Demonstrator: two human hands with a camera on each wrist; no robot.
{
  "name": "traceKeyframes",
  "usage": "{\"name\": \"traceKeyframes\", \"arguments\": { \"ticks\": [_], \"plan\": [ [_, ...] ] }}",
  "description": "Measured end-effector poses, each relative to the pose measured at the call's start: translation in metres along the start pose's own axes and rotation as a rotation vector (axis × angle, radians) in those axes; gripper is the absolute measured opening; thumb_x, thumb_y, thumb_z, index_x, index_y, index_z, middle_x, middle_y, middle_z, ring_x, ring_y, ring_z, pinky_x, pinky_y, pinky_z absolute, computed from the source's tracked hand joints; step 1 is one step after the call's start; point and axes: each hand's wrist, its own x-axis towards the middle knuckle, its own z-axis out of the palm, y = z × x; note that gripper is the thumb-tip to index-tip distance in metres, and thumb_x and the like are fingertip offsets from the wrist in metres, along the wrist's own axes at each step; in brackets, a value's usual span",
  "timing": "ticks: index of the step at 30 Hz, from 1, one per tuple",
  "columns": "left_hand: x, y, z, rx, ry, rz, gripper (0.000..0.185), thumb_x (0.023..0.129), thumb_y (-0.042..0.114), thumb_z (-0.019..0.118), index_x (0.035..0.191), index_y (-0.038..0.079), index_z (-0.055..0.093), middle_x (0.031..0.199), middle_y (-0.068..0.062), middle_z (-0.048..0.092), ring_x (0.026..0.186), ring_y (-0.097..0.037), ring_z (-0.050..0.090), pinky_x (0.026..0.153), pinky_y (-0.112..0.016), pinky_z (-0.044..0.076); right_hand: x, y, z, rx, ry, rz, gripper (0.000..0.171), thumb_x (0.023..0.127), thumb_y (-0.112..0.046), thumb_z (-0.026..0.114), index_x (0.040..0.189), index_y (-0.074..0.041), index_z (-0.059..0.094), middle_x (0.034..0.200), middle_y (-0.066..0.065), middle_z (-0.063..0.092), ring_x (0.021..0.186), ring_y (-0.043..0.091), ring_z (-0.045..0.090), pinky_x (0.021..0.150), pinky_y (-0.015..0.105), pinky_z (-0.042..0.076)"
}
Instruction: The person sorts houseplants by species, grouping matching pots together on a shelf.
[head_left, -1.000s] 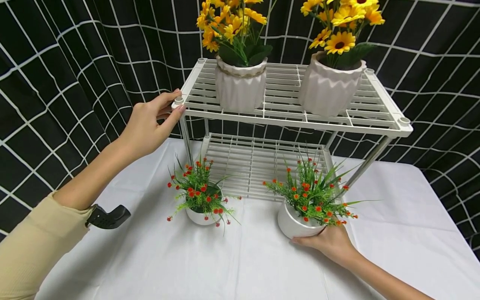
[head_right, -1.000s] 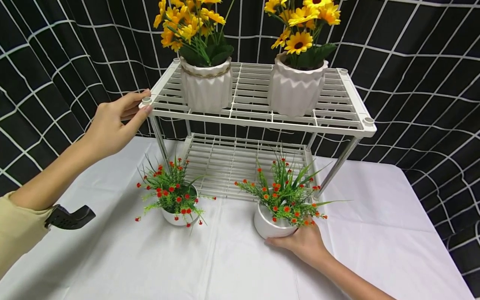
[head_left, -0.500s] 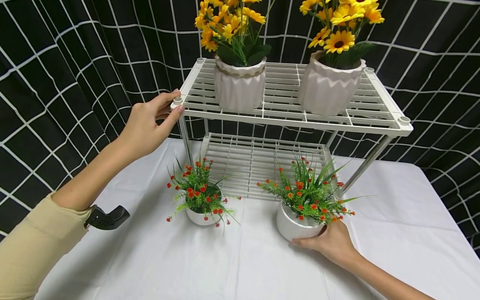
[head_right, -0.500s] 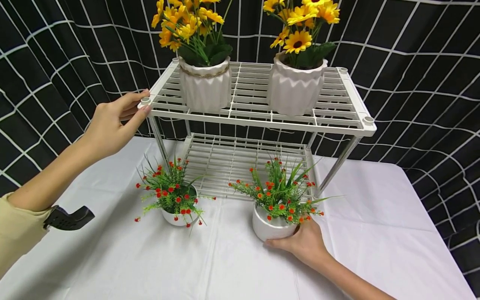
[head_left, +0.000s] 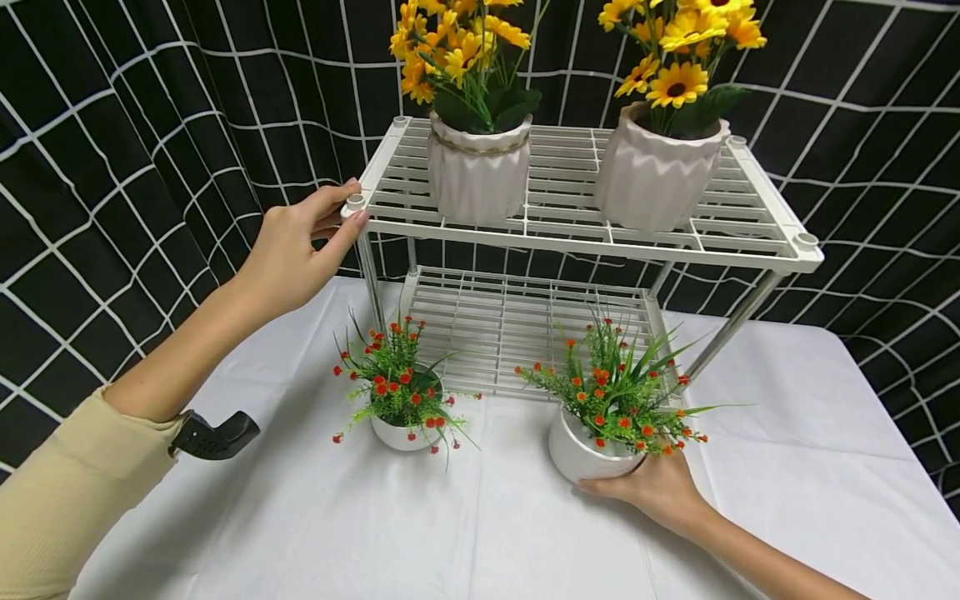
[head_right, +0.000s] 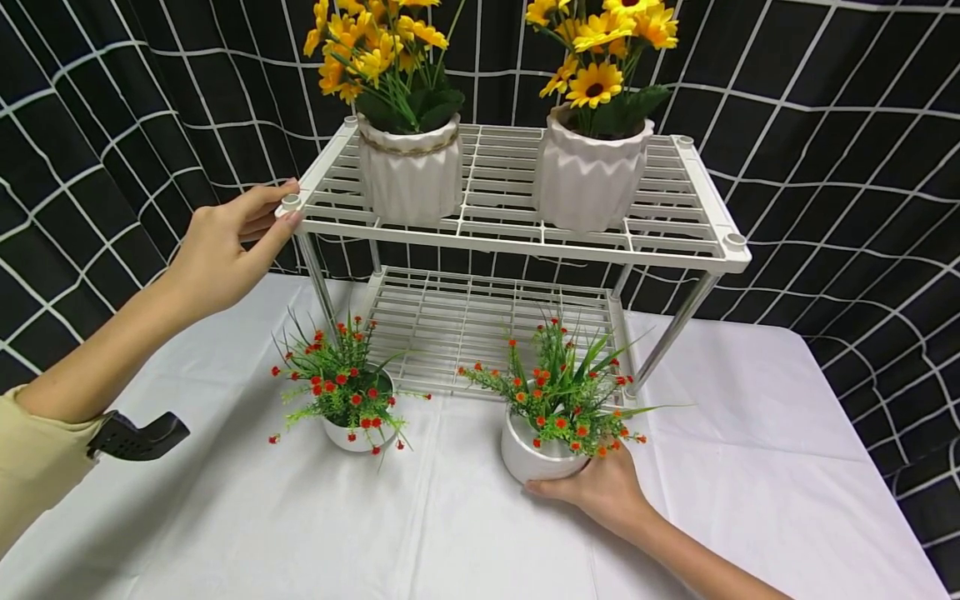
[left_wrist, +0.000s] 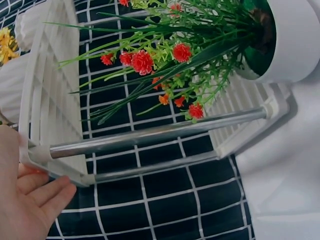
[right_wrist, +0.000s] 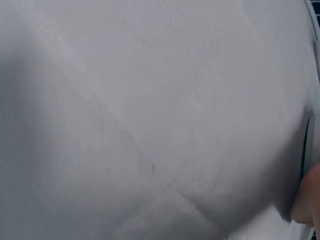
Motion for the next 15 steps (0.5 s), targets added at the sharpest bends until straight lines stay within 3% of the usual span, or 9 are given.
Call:
{"name": "traceKeyframes", "arguments": {
  "ticks": [4,8,11,15],
  "plan": [
    [0.001,0.0,0.001,-0.001,-0.002,-0.002,0.045,0.11,0.017,0.056,0.147,-0.008,0.054,0.151,-0.025,0.057,0.122,-0.044,0.068,0.105,-0.054,0.057,-0.002,-0.002,-0.001,-0.038,0.005,0.045,0.114,0.047,-0.028,0.108,0.141,0.005,0.052,0.13,0.023,0.069,0.117,0.037,0.067,0.094,0.026,0.053],
    [0.001,0.0,0.0,0.001,0.001,0.0,0.045,0.11,0.017,0.057,0.147,-0.008,0.055,0.151,-0.024,0.057,0.122,-0.044,0.069,0.104,-0.053,0.057,0.001,-0.006,-0.007,-0.042,-0.019,0.082,0.111,0.052,-0.029,0.107,0.141,0.006,0.051,0.129,0.024,0.069,0.117,0.039,0.067,0.094,0.046,0.057],
    [0.0,0.0,0.0,0.002,0.002,0.003,0.045,0.11,0.018,0.057,0.146,-0.008,0.055,0.152,-0.023,0.057,0.121,-0.043,0.069,0.104,-0.053,0.057,0.004,-0.009,-0.013,-0.034,-0.038,0.1,0.108,0.054,-0.027,0.106,0.141,0.007,0.051,0.128,0.026,0.069,0.116,0.04,0.068,0.094,0.05,0.058],
    [0.001,-0.002,0.001,0.009,-0.003,0.007,0.045,0.11,0.018,0.056,0.146,-0.008,0.055,0.151,-0.024,0.057,0.121,-0.043,0.07,0.104,-0.052,0.058,0.01,-0.015,-0.022,-0.032,-0.065,0.126,0.1,0.058,-0.028,0.104,0.138,0.008,0.054,0.124,0.025,0.072,0.113,0.038,0.069,0.092,0.046,0.059]
  ]
}}
